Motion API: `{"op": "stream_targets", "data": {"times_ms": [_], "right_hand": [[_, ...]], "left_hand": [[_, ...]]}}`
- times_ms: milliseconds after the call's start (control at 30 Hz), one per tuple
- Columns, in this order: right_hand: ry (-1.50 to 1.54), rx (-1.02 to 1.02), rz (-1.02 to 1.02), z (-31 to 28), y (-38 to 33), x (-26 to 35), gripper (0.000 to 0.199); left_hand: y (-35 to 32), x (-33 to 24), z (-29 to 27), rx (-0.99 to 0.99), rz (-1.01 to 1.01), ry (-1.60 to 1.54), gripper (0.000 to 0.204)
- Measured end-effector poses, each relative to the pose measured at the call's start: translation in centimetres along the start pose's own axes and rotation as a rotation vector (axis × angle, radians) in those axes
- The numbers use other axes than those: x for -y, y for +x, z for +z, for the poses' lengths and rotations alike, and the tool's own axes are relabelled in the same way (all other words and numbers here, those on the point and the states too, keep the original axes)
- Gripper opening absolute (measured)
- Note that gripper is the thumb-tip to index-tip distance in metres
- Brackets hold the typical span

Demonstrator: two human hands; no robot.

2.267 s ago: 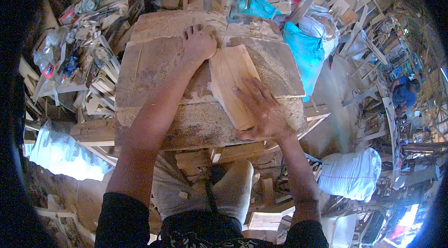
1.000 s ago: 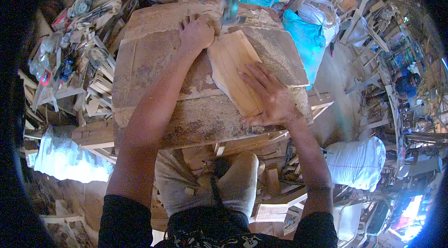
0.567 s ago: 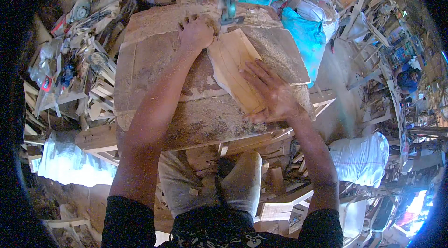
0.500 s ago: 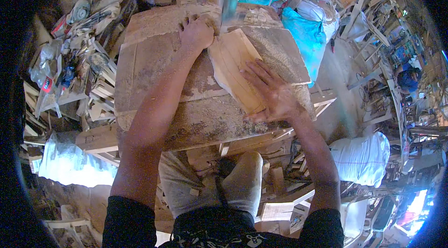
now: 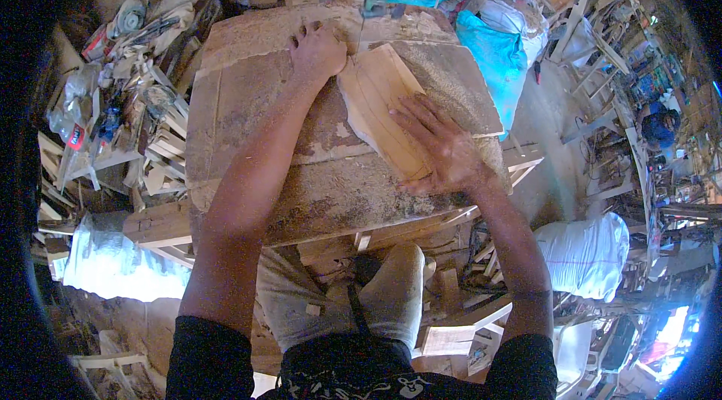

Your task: The person uses a vertical bandsaw to cut pieces of wood, following pre-drawn curved lines on the wood surfaces and setting aside the cut pieces.

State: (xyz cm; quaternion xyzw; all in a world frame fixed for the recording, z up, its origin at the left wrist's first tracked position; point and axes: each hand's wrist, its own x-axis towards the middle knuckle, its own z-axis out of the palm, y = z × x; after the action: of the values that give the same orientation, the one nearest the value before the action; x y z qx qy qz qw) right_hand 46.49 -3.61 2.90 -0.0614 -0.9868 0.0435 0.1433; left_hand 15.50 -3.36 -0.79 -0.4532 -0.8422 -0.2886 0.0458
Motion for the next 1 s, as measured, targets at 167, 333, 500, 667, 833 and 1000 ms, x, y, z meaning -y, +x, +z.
{"op": "stream_targets", "data": {"times_ms": [167,333,500,667,833,1000], "right_hand": [[0.006,-0.002,0.005,0.01,0.07,0.03,0.112],[0.007,0.021,0.034,0.08,-0.09,-0.09,0.112],[-0.003,0.015,0.032,0.05,0.1,0.02,0.119],[-0.013,0.011,0.023,-0.01,0.07,-0.2,0.118],[-0.014,0.024,0.035,-0.11,0.26,0.02,0.117],[0.006,0.012,0.019,0.07,-0.09,-0.59,0.116]], "left_hand": [[0.12,0.04,0.02,-0.01,0.017,-0.012,0.055],[0.46,-0.01,-0.07,0.084,-0.003,0.067,0.058],[0.68,0.22,0.19,0.051,0.0,0.069,0.06],[0.66,-0.11,0.12,0.051,-0.015,0.073,0.06],[0.75,0.24,0.4,-0.002,-0.019,0.046,0.057],[0.7,0.02,0.61,0.018,-0.004,0.01,0.058]]}}
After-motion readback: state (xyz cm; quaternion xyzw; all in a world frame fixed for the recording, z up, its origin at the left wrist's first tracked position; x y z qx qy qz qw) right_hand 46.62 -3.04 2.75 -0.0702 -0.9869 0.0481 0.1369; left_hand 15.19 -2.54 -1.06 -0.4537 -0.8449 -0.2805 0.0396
